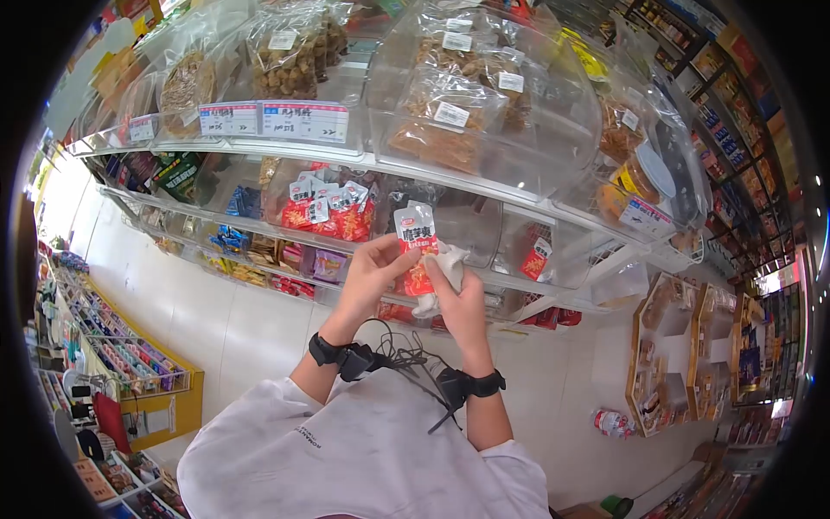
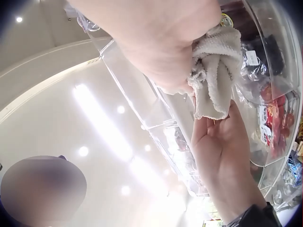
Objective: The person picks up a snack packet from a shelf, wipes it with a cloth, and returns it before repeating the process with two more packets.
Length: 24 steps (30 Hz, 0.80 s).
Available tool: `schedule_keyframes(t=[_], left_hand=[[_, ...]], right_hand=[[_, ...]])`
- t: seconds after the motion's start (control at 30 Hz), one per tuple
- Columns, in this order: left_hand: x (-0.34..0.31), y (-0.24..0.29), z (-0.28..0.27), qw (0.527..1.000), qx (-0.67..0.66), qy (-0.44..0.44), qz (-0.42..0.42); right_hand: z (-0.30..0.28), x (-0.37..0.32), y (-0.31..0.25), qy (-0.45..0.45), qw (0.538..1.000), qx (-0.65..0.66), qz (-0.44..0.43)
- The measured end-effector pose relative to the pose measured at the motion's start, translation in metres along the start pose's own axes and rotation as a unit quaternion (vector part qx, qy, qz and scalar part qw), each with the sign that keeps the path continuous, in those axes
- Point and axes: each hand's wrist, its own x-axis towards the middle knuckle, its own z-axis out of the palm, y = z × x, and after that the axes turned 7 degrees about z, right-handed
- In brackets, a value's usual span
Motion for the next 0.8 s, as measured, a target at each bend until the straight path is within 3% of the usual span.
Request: schedule_keyframes(t=[0.03, 0.13, 0.2, 0.27, 0.4, 0.47, 0.5, 0.6, 0.63, 0.73, 0.8], left_hand=[[0.002, 0.003, -0.006, 1.0, 0.0, 0.012, 0.013], [0.023, -0.014, -0.048, 0.969, 0.052, 0.168, 0.172], [0.041, -0.025, -0.12, 0.92, 0.263, 0.246, 0.156], [0.051, -0.018, -0.152, 0.884, 0.282, 0.292, 0.231], [0.058, 0.0, -0.182, 0.835, 0.449, 0.262, 0.178], [0.069, -0.02, -0.2, 0.781, 0.559, 0.218, 0.172], [0.071, -0.023, -0.192, 0.647, 0.66, 0.252, 0.288], [0.067, -0.027, -0.158, 0.705, 0.606, 0.26, 0.262], [0.069, -0.038, -0.156, 0.737, 0.572, 0.193, 0.304], [0.063, -0.047, -0.096, 0.857, 0.447, 0.116, 0.228], [0.056, -0.044, -0.043, 0.912, 0.364, 0.072, 0.173]], right_hand=[[0.005, 0.001, -0.002, -0.011, 1.0, 0.005, 0.003], [0.007, -0.004, -0.001, 0.001, 0.999, 0.019, 0.025], [-0.004, -0.009, 0.0, 0.015, 0.999, 0.035, 0.036], [-0.018, -0.01, 0.002, 0.04, 0.998, 0.036, 0.027], [-0.034, -0.014, 0.005, 0.112, 0.992, 0.051, 0.004], [-0.045, -0.019, 0.006, 0.135, 0.988, 0.069, 0.011], [-0.051, -0.024, 0.007, 0.151, 0.986, 0.062, 0.016], [-0.069, -0.029, 0.007, 0.192, 0.979, 0.069, 0.017], [-0.078, -0.035, 0.008, 0.201, 0.976, 0.085, 0.02], [-0.111, -0.047, 0.011, 0.207, 0.971, 0.116, 0.022], [-0.137, -0.052, 0.022, 0.23, 0.965, 0.128, 0.01]])
